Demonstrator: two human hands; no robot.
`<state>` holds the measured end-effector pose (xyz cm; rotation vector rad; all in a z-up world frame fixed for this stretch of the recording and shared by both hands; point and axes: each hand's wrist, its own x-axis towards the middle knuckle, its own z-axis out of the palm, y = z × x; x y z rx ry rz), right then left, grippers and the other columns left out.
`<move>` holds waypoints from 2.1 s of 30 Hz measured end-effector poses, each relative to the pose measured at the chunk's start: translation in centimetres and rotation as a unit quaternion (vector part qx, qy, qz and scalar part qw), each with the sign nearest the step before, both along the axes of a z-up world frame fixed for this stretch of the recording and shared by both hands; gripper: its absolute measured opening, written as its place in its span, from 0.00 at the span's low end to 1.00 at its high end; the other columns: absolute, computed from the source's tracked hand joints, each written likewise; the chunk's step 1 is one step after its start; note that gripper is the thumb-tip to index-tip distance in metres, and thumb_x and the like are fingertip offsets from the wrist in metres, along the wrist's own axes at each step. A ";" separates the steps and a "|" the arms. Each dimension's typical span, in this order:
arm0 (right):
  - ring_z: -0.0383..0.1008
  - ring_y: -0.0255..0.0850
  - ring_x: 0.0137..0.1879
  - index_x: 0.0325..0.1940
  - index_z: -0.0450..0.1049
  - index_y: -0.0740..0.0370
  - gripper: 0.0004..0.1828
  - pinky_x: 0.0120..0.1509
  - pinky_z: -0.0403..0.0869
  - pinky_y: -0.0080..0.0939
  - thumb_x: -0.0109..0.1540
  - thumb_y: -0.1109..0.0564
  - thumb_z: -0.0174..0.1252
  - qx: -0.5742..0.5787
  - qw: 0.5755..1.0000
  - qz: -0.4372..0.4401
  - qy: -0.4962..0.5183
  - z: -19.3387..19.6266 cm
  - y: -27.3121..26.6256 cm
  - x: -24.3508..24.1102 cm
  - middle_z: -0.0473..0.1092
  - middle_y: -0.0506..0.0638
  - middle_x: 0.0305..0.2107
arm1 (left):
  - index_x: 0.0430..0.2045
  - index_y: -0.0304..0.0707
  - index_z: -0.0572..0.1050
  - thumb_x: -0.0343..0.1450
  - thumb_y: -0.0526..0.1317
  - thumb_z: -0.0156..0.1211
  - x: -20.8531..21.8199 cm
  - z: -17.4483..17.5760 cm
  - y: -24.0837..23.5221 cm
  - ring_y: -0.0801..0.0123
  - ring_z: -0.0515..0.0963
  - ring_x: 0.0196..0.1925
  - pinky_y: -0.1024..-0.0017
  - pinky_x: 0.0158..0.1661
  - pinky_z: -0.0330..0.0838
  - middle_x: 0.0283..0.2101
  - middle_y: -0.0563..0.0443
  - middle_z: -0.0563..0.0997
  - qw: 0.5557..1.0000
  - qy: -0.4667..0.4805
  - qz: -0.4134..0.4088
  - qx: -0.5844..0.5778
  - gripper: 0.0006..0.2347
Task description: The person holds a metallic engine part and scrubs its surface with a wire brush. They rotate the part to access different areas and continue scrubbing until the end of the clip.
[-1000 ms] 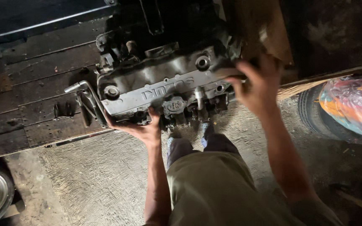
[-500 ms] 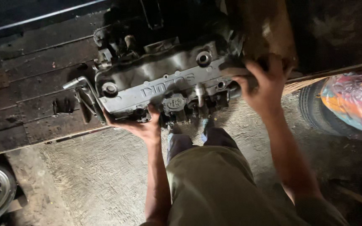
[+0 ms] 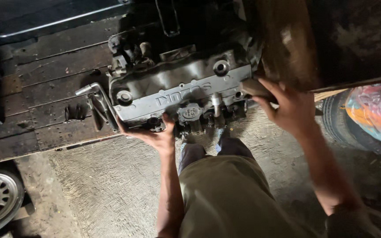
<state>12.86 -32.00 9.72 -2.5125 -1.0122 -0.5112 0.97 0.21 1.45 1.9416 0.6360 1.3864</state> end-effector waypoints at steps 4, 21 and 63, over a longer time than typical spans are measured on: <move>0.77 0.38 0.29 0.62 0.77 0.52 0.24 0.31 0.78 0.38 0.67 0.40 0.65 -0.059 0.996 0.058 0.024 1.9 3.0 1.4 0.78 0.54 0.35 | 0.75 0.42 0.46 0.66 0.62 0.65 0.0 -0.7 -0.2 0.46 0.62 0.74 0.41 0.70 0.61 0.75 0.36 0.55 1.000 0.005 0.009 -0.003 0.47; 0.73 0.38 0.18 0.58 0.79 0.55 0.23 0.19 0.73 0.37 0.64 0.42 0.67 -0.123 0.982 0.140 0.033 4.2 7.5 1.3 0.79 0.53 0.27 | 0.77 0.46 0.38 0.69 0.62 0.67 -0.5 -2.3 0.2 0.48 0.59 0.77 0.41 0.72 0.59 0.78 0.38 0.51 0.998 0.016 0.030 0.045 0.49; 0.82 0.48 0.49 0.65 0.71 0.66 0.20 0.53 0.82 0.46 0.74 0.51 0.64 0.070 0.987 0.068 0.126 3.6 2.0 -0.2 0.78 0.60 0.47 | 0.76 0.53 0.30 0.71 0.51 0.78 -5.0 -1.2 -4.1 0.45 0.49 0.82 0.41 0.72 0.56 0.81 0.38 0.38 0.997 0.003 -0.041 -0.066 0.53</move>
